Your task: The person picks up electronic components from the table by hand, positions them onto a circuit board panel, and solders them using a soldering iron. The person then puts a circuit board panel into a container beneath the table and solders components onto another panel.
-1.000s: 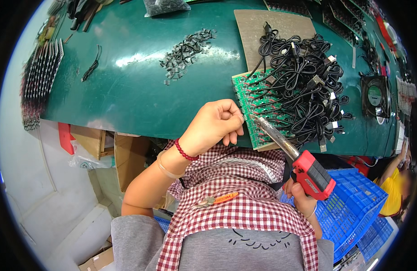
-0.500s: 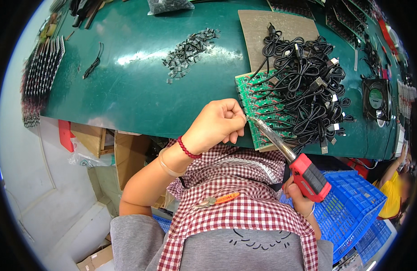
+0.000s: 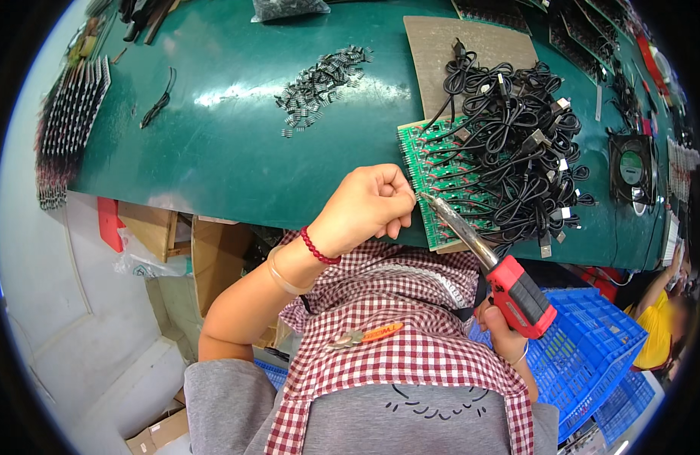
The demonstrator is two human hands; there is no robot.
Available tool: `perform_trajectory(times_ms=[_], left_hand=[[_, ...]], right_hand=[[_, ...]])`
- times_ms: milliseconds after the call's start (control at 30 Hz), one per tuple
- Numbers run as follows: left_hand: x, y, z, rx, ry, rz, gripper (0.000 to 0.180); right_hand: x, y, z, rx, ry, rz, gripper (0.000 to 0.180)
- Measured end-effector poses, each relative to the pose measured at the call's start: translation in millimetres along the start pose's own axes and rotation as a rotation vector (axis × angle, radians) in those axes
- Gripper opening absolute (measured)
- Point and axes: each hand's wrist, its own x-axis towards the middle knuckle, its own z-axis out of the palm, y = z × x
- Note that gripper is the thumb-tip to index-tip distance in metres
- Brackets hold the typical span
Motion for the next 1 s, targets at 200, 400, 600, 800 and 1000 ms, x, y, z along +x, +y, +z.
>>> perform_trajectory(times_ms=[200, 400, 600, 800, 1000], left_hand=[[0, 0, 0, -0.006, 0.002, 0.002, 0.007], [0, 0, 0, -0.001, 0.014, 0.0, 0.008], [0, 1, 1, 0.01, 0.014, 0.009, 0.008], [-1, -1, 1, 0.004, 0.023, 0.004, 0.007], [0, -1, 1, 0.005, 0.024, 0.006, 0.007]], right_hand=[[-5, 7, -7, -0.05, -0.081, 0.041, 0.02], [-7, 7, -7, -0.082, -0.086, 0.012, 0.021], [-10, 7, -8, -0.091, -0.086, 0.006, 0.022], [-11, -6, -3, 0.213, -0.091, 0.063, 0.016], [-4, 0, -1, -0.023, -0.105, -0.148, 0.041]])
